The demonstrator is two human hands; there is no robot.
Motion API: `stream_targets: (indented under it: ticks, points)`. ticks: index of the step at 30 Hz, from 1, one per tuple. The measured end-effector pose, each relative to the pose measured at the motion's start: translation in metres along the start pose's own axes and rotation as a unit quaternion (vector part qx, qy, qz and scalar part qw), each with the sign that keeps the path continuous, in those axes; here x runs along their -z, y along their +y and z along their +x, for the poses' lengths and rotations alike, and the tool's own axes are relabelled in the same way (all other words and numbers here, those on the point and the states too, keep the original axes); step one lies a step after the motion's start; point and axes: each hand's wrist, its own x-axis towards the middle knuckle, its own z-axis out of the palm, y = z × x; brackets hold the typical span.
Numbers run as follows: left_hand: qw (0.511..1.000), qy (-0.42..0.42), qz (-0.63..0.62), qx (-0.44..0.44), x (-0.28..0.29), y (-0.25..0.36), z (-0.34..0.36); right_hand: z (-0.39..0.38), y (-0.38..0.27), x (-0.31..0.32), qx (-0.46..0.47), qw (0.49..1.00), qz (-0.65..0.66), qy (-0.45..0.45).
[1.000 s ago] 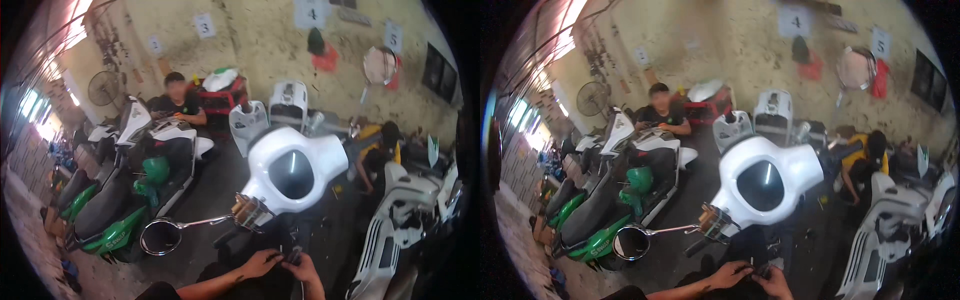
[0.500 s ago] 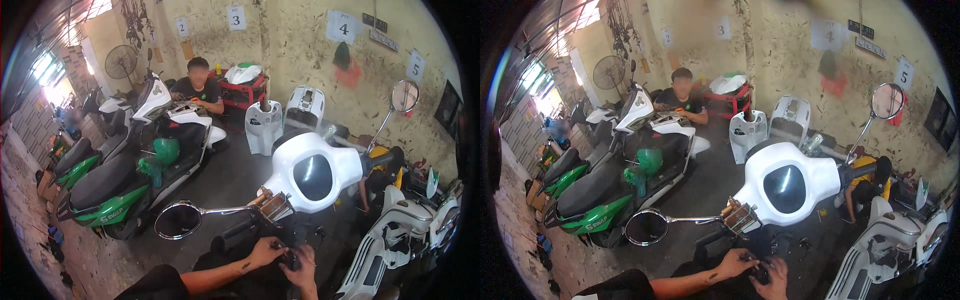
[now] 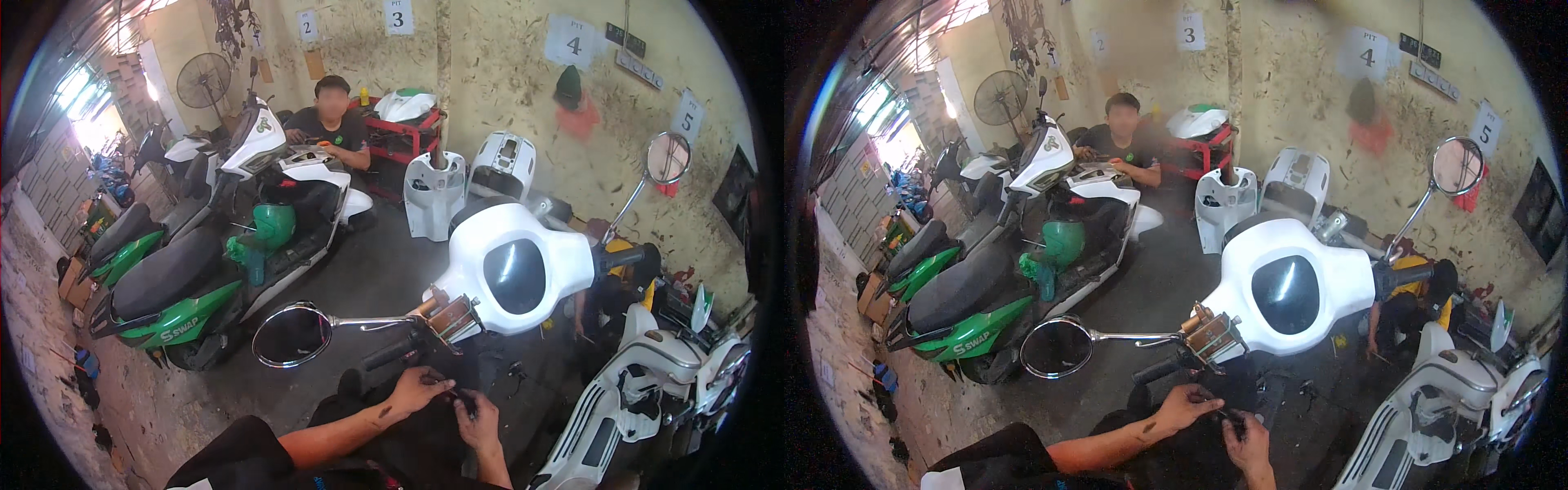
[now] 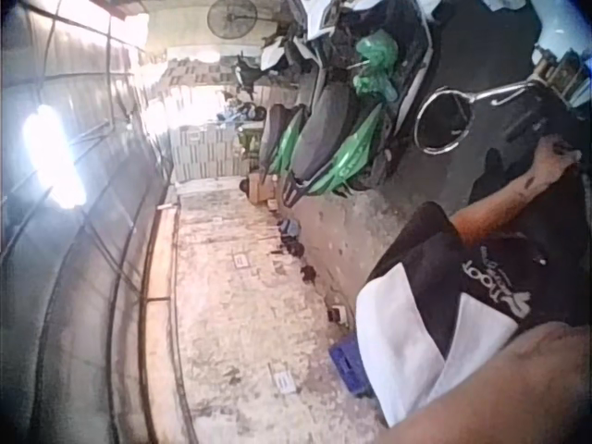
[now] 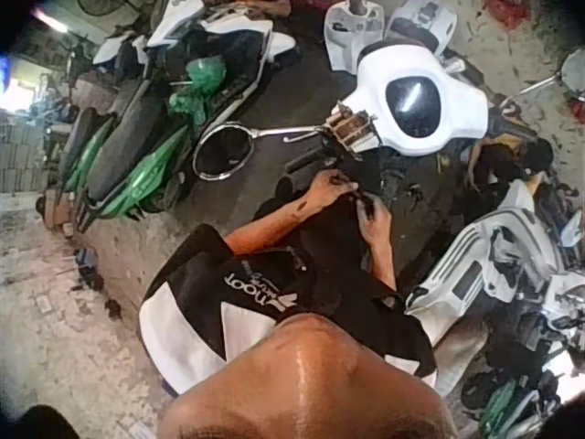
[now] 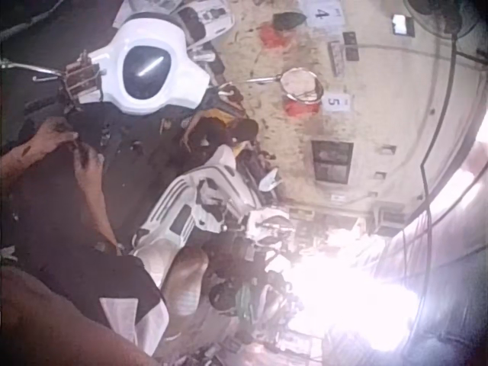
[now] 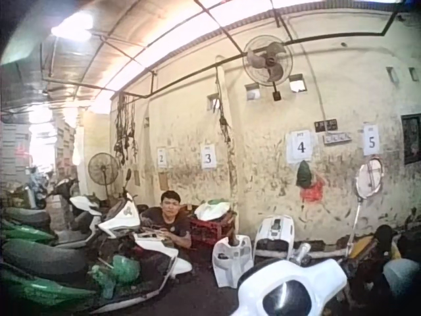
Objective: The person disassembles a scooter by detaching the handlebar casing, loosening bolts on the steering column using an impact driver and by hand, and removing the handlebar assembly.
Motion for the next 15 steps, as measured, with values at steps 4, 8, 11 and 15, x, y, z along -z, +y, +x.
stream_targets:
  ticks: [4, 8, 11, 15]
  points:
    - [0.998, -0.018, 0.054, -0.015, -0.002, 0.007, -0.003, -0.001, 0.023, 0.001, -0.123, 0.987, 0.105, -0.018]
    - [0.991, -0.012, 0.125, -0.045, 0.000, 0.010, -0.003, 0.002, 0.019, 0.000, -0.198, 0.939, 0.280, -0.021]
    - [0.993, -0.015, 0.084, -0.085, 0.012, -0.006, 0.004, 0.007, 0.029, 0.004, -0.220, 0.930, 0.285, -0.072]
    - [0.987, 0.054, 0.096, -0.117, 0.015, 0.021, -0.009, 0.010, 0.039, 0.012, -0.211, 0.939, 0.272, 0.004]
